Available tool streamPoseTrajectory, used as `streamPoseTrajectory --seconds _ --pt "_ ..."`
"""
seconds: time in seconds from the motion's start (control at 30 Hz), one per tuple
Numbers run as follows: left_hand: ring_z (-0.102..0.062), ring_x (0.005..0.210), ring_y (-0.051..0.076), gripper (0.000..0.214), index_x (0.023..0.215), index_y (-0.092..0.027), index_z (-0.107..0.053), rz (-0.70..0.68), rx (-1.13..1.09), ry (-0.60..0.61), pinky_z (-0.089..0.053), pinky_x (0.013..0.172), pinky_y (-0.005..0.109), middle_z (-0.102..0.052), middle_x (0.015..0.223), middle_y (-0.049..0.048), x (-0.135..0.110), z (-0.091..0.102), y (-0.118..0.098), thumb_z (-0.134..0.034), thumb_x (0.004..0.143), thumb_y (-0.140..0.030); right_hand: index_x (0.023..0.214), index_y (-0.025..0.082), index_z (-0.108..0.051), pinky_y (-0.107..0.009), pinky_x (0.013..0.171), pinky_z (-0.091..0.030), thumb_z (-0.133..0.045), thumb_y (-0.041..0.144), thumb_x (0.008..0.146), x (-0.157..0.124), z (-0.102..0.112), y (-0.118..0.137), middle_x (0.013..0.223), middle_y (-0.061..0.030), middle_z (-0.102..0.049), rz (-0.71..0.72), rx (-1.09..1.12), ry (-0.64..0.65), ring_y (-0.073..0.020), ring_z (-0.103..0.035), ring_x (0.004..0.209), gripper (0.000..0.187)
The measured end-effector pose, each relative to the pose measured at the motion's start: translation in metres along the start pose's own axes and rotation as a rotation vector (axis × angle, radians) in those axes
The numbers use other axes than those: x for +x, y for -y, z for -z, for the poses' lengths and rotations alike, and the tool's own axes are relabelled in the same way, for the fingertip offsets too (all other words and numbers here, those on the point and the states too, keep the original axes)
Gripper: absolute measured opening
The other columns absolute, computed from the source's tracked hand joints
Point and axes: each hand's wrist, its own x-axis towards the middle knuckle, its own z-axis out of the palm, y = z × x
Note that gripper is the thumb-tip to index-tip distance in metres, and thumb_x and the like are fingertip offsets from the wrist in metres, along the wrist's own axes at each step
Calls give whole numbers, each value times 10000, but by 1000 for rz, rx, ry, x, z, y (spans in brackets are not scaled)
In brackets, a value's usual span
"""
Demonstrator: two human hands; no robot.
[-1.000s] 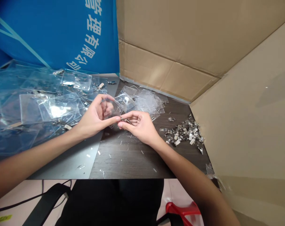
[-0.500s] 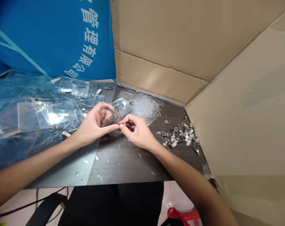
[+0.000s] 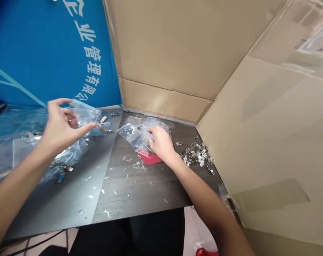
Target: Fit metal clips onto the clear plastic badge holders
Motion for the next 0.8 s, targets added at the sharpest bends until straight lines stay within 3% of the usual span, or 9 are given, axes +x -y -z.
streamPoseTrajectory --seconds 0.07,0.17,0.27,0.33,0.43,0.5,0.6,0.7,0.8 --pt "-488 847 181 1012 1506 -192 -355 109 170 -100 -505 862 403 -422 1021 -10 13 18 7 -944 684 -221 1193 186 -824 -508 1091 -562 -775 122 977 2 0 -5 1238 -154 -811 97 -100 34 -315 -726 1168 231" --pt "-533 1222 349 945 1449 -211 -366 198 294 -199 -501 1111 588 -418 1252 89 21 38 16 -922 685 -208 1320 221 -808 -539 1166 -494 -872 301 987 0 -1 -2 1459 -160 -755 265 -113 156 -352 -642 1361 349" --pt "-280 1575 507 805 1386 -201 -399 199 364 -226 -350 1283 674 -270 1534 191 21 48 22 -891 751 -254 1385 247 -792 -553 1167 -449 -904 397 974 -2 0 5 1493 -143 -754 338 -155 270 -364 -617 1402 452" --pt "-191 1621 550 687 1338 -165 -447 196 408 -211 -281 1319 682 -201 1597 224 18 51 25 -865 805 -283 1345 235 -812 -531 1127 -450 -862 366 1015 -3 1 9 1423 -132 -795 349 -216 308 -357 -646 1349 358" --pt "-248 1564 592 453 1234 -129 -529 236 457 -188 -247 1278 758 -275 1564 234 13 53 27 -783 915 -326 1265 214 -841 -477 1040 -479 -756 330 1091 -2 3 13 1349 -123 -830 391 -276 321 -334 -691 1243 225" --pt "-264 1534 611 344 1200 -127 -573 213 505 -193 -251 1224 811 -364 1515 224 12 50 27 -725 968 -330 1237 216 -847 -455 999 -490 -685 308 1130 -2 3 14 1313 -122 -842 425 -283 281 -321 -707 1191 215" --pt "-371 1479 557 290 1184 -143 -635 1 505 -146 -308 1203 764 -517 1393 210 10 36 23 -704 990 -348 1207 221 -845 -450 982 -502 -581 256 1161 -3 5 17 1262 -135 -850 423 -239 107 -312 -724 1156 270" --pt "-589 1295 402 288 1120 -182 -700 -272 281 85 -435 1185 591 -666 1219 160 1 9 9 -674 1003 -443 1135 233 -848 -465 977 -532 -533 275 1159 -7 9 23 1158 -136 -857 343 -93 -158 -312 -743 1094 319" --pt "-684 1195 338 429 1229 -222 -726 -321 67 361 -514 1147 561 -737 1290 135 -23 -22 -11 -683 994 -577 1065 264 -848 -449 938 -584 -571 365 1136 -11 11 33 1036 -98 -854 241 178 -271 -283 -762 972 304"
